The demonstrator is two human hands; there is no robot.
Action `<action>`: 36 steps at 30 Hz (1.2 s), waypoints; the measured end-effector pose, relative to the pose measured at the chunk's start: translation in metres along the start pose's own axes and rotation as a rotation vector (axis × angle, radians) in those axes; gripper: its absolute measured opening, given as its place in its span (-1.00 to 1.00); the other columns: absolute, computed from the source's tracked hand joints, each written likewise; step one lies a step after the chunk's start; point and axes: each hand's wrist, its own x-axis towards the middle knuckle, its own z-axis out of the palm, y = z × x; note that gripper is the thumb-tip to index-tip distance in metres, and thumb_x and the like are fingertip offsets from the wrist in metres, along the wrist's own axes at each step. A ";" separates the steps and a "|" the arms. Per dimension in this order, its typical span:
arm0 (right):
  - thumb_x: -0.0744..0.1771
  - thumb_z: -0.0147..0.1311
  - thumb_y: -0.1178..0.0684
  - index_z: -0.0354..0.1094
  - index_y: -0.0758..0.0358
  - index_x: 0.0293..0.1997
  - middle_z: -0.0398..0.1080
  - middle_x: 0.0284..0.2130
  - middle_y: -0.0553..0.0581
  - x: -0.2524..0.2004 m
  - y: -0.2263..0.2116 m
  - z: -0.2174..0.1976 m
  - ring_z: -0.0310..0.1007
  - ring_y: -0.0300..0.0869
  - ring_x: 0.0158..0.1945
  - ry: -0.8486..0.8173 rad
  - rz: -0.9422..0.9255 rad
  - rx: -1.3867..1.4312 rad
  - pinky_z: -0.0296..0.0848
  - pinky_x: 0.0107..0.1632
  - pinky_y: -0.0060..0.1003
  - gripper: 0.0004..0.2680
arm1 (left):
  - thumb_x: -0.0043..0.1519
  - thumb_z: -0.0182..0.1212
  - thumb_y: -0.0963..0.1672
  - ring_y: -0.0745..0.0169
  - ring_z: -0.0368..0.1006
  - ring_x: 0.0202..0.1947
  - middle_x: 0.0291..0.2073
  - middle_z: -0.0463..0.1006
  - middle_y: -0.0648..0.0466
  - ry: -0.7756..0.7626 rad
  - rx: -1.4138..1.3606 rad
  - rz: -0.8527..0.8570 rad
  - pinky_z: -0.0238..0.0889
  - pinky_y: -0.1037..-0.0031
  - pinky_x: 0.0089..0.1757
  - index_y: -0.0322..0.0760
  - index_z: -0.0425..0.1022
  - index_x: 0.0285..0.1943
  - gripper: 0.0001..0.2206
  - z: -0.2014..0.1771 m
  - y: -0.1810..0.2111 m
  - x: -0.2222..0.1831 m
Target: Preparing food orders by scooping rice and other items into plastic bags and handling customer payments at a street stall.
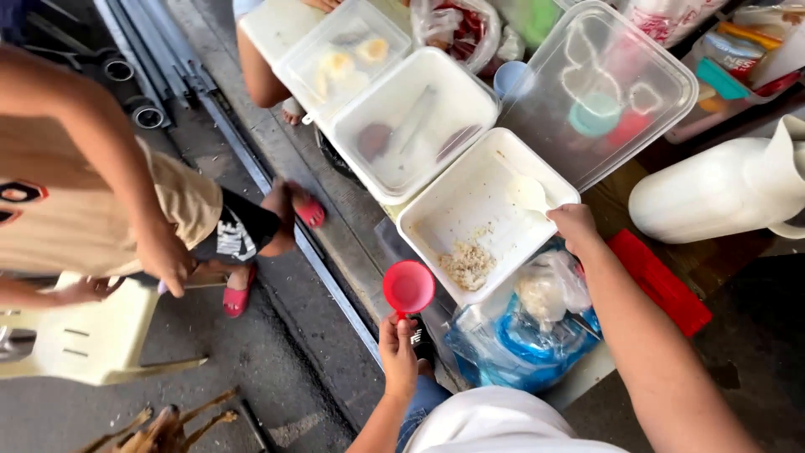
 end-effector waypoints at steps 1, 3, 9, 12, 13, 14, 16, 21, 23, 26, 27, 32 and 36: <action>0.31 0.16 0.11 0.41 0.24 -0.38 0.35 -0.34 0.08 -0.007 0.000 -0.003 0.31 -0.15 -0.25 -0.010 -0.007 -0.006 0.31 -0.27 -0.24 -0.91 | 0.39 0.03 -0.06 0.32 0.55 -0.17 -0.17 0.53 0.11 0.013 -0.002 0.003 0.35 0.50 -0.12 -0.21 0.47 0.02 -0.81 -0.004 -0.004 -0.006; 0.33 0.14 0.15 0.35 0.24 -0.49 0.36 -0.37 0.10 -0.019 -0.006 -0.008 0.36 -0.15 -0.24 -0.023 -0.077 0.045 0.39 -0.26 -0.25 -0.84 | 0.38 0.04 -0.05 0.32 0.57 -0.17 -0.19 0.56 0.07 0.133 0.008 -0.007 0.39 0.46 -0.20 -0.26 0.47 0.07 -0.76 -0.010 -0.011 -0.013; 0.36 0.13 0.12 0.30 0.26 -0.51 0.27 -0.52 0.05 -0.066 -0.026 -0.031 0.25 -0.18 -0.41 -0.009 -0.238 -0.014 0.28 -0.35 -0.25 -0.80 | 0.38 0.01 0.00 0.29 0.59 -0.21 -0.27 0.55 0.10 0.246 0.071 -0.071 0.39 0.41 -0.20 -0.20 0.42 -0.15 -0.77 -0.023 -0.007 -0.031; 0.34 0.15 0.13 0.26 0.24 -0.54 0.19 -0.60 0.00 -0.056 -0.023 -0.041 0.17 -0.24 -0.48 0.001 -0.265 0.023 0.18 -0.42 -0.28 -0.78 | 0.39 0.00 0.00 0.30 0.58 -0.26 -0.32 0.53 0.11 0.198 0.088 -0.109 0.37 0.44 -0.23 -0.18 0.44 -0.18 -0.76 -0.020 -0.015 -0.027; 0.34 0.15 0.13 0.26 0.24 -0.54 0.19 -0.60 0.00 -0.049 -0.021 -0.045 0.17 -0.24 -0.48 0.001 -0.266 0.024 0.18 -0.42 -0.28 -0.78 | 0.39 0.00 0.00 0.30 0.58 -0.26 -0.32 0.53 0.11 0.198 0.087 -0.108 0.37 0.44 -0.23 -0.18 0.44 -0.18 -0.76 -0.017 -0.020 -0.023; 0.33 0.15 0.13 0.28 0.25 -0.54 0.25 -0.55 0.02 -0.042 -0.019 -0.047 0.25 -0.24 -0.41 0.003 -0.259 0.056 0.30 -0.36 -0.30 -0.79 | 0.37 0.01 0.02 0.30 0.58 -0.26 -0.32 0.54 0.12 0.174 0.097 -0.113 0.39 0.45 -0.24 -0.18 0.45 -0.18 -0.75 -0.014 -0.026 -0.017; 0.32 0.15 0.14 0.30 0.26 -0.53 0.32 -0.50 0.05 -0.033 -0.010 -0.055 0.32 -0.23 -0.34 0.009 -0.242 0.088 0.41 -0.31 -0.32 -0.81 | 0.36 0.02 0.03 0.31 0.59 -0.27 -0.32 0.55 0.12 0.144 0.111 -0.124 0.41 0.46 -0.25 -0.18 0.45 -0.18 -0.73 -0.008 -0.029 -0.014; 0.35 0.15 0.16 0.39 0.26 -0.33 0.47 -0.20 0.15 -0.036 -0.019 -0.077 0.46 -0.12 -0.07 -0.026 -0.133 0.277 0.48 -0.13 -0.26 -0.93 | 0.40 -0.11 0.04 0.31 0.53 -0.30 -0.30 0.52 0.13 0.050 0.177 -0.129 0.36 0.46 -0.26 -0.19 0.47 -0.14 -0.67 0.008 -0.009 -0.008; 0.34 0.15 0.16 0.38 0.23 -0.30 0.47 -0.18 0.13 -0.032 -0.023 -0.087 0.46 -0.12 -0.03 -0.029 -0.148 0.340 0.50 -0.11 -0.24 -0.95 | 0.41 -0.12 0.04 0.28 0.52 -0.31 -0.31 0.52 0.10 0.056 0.190 -0.128 0.36 0.44 -0.26 -0.20 0.46 -0.15 -0.67 0.009 -0.010 -0.001; 0.33 0.19 0.11 0.38 0.27 -0.23 0.41 -0.18 0.19 -0.005 -0.018 -0.102 0.49 -0.03 -0.03 -0.003 -0.240 0.446 0.58 -0.13 -0.14 -0.91 | 0.45 -0.13 0.03 0.19 0.52 -0.25 -0.28 0.53 0.02 0.032 0.229 -0.089 0.39 0.36 -0.18 -0.23 0.45 -0.11 -0.67 0.010 -0.021 0.013; 0.33 0.23 0.05 0.40 0.34 -0.18 0.35 -0.20 0.27 0.008 -0.013 -0.109 0.51 0.07 -0.06 0.018 -0.330 0.492 0.64 -0.17 -0.06 -0.84 | 0.49 -0.12 0.03 0.13 0.52 -0.18 -0.25 0.53 -0.02 0.004 0.251 -0.038 0.42 0.31 -0.10 -0.26 0.45 -0.07 -0.67 0.012 -0.027 0.019; 0.31 0.28 0.06 0.42 0.31 -0.23 0.41 -0.27 0.25 -0.013 -0.037 -0.158 0.59 0.05 -0.13 0.074 -0.363 0.578 0.71 -0.18 -0.05 -0.85 | 0.48 -0.06 0.01 0.09 0.58 -0.16 -0.25 0.55 -0.09 -0.115 0.327 0.061 0.47 0.30 -0.10 -0.26 0.46 -0.09 -0.69 0.051 -0.003 0.036; 0.30 0.28 0.09 0.41 0.31 -0.25 0.43 -0.33 0.25 -0.043 -0.064 -0.186 0.62 0.04 -0.17 0.125 -0.376 0.632 0.71 -0.13 -0.01 -0.86 | 0.48 -0.02 -0.02 0.06 0.58 -0.11 -0.17 0.51 -0.09 -0.227 0.289 0.127 0.47 0.26 -0.07 -0.29 0.46 -0.04 -0.73 0.105 0.011 0.061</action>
